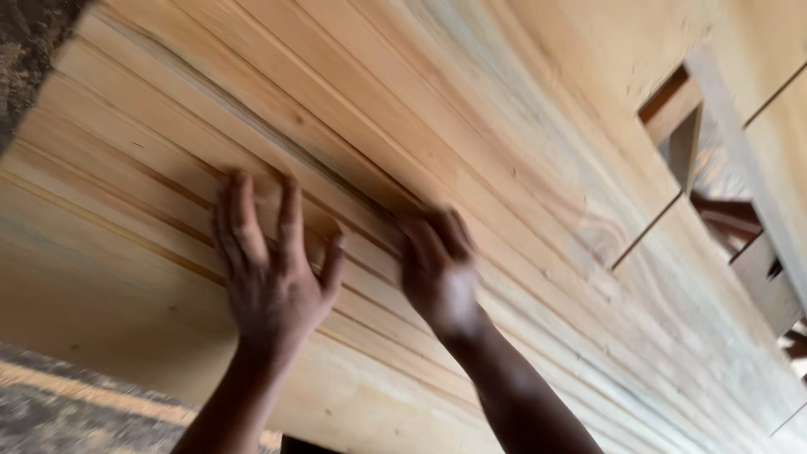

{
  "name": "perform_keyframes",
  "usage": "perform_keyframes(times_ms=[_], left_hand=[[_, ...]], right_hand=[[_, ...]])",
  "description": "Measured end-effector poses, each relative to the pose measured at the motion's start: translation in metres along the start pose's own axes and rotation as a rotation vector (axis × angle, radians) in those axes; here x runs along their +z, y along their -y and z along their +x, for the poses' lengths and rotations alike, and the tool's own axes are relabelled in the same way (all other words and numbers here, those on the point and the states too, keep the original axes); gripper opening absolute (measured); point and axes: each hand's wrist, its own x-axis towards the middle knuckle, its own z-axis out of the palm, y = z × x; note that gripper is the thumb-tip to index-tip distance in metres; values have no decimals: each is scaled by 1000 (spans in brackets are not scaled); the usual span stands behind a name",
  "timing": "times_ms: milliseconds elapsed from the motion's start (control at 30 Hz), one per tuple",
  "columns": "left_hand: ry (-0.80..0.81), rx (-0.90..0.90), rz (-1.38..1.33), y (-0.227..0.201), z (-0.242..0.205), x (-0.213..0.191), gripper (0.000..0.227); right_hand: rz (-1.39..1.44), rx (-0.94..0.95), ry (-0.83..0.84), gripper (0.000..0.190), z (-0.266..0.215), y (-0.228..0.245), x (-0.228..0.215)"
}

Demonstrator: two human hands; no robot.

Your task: The person smooths a large wooden plank by hand using a small abrasive tool, moving it back and forth along the grain to remove roughness and create a uniform surface.

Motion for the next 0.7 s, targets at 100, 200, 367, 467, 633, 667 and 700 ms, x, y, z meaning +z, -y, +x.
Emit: perform_keyframes(times_ms=[100,200,367,467,633,667,700], left_hand=[[-3,-63,-129,1,-6,-1,80],[-122,-184,-235,2,-15,-4,73],[-254,-292,-416,6,-18,-11,64],[-306,-286,-479,6,-18,-7,63],[-243,-269,-448,8,-13,-15,64],[-240,-260,-448,8,-10,-16,65],[-238,-252,-447,8,-6,-14,66]], right_hand=[[-82,103,-13,10,-20,-3,-16],[-81,31,-37,10,-8,0,24],[-54,-85,-149,13,102,44,143],[-83,-99,-113,14,148,62,174],[-105,-177,-37,21,98,57,91],[-51,-67,3,14,88,57,78],[-62,-85,7,14,90,49,75]])
